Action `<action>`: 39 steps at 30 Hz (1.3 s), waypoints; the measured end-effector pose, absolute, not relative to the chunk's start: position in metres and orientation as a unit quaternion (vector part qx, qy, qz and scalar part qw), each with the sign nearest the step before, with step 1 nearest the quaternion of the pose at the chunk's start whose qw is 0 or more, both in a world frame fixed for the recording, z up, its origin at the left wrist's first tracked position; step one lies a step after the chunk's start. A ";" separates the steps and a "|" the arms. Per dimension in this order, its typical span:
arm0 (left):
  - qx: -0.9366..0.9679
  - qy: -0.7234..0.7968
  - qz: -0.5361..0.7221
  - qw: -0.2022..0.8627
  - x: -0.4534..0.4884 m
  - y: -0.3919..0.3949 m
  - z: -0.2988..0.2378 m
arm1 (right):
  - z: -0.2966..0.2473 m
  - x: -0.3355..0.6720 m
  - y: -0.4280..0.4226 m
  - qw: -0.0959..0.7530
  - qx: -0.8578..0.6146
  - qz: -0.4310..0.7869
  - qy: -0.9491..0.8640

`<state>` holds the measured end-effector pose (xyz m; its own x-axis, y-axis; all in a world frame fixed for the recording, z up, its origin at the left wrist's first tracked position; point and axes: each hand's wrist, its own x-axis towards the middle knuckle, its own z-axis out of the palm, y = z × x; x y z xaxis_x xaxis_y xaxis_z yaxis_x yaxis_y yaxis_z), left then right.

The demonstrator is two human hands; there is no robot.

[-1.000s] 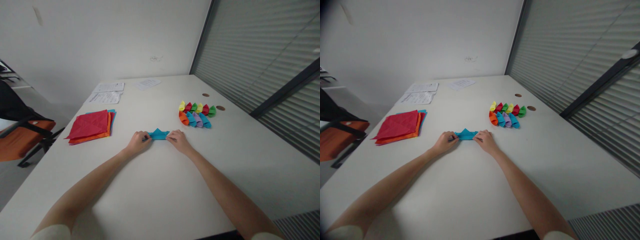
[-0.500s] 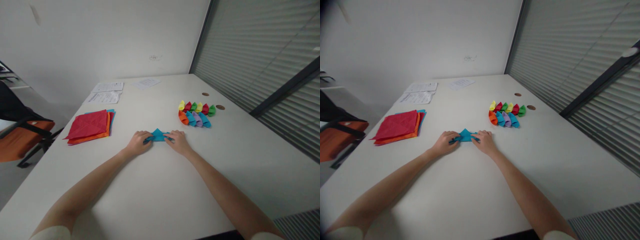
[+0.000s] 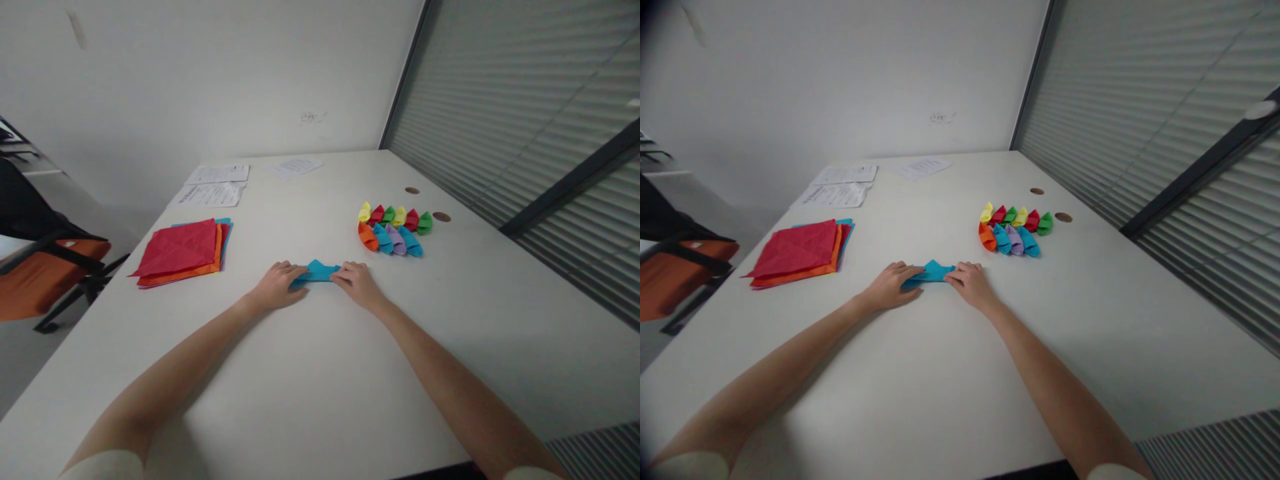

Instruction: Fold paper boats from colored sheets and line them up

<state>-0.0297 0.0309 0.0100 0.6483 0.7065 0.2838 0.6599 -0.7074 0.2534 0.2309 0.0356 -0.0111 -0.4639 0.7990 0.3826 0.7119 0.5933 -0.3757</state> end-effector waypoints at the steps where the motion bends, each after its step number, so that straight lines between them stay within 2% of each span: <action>1: 0.906 0.375 0.183 0.069 -0.031 0.031 0.010 | -0.011 0.231 0.036 0.276 -0.450 0.092 -0.844; 6: 0.901 0.364 0.224 0.077 -0.035 0.036 0.005 | -0.011 0.231 0.037 0.313 -0.457 0.132 -0.822; 10: 0.895 0.354 0.269 0.035 -0.035 0.041 -0.001 | -0.013 0.233 0.039 0.322 -0.445 0.125 -0.826; 18: 0.902 0.376 0.212 0.004 -0.036 0.040 -0.001 | -0.009 0.240 0.040 0.264 -0.377 0.117 -0.880; 26: 0.891 0.375 0.254 0.036 -0.041 0.045 -0.008 | -0.013 0.239 0.043 0.297 -0.369 0.126 -0.871; 39: 0.872 0.382 0.287 0.105 -0.034 0.045 -0.004 | -0.016 0.234 0.042 0.296 -0.466 0.140 -0.822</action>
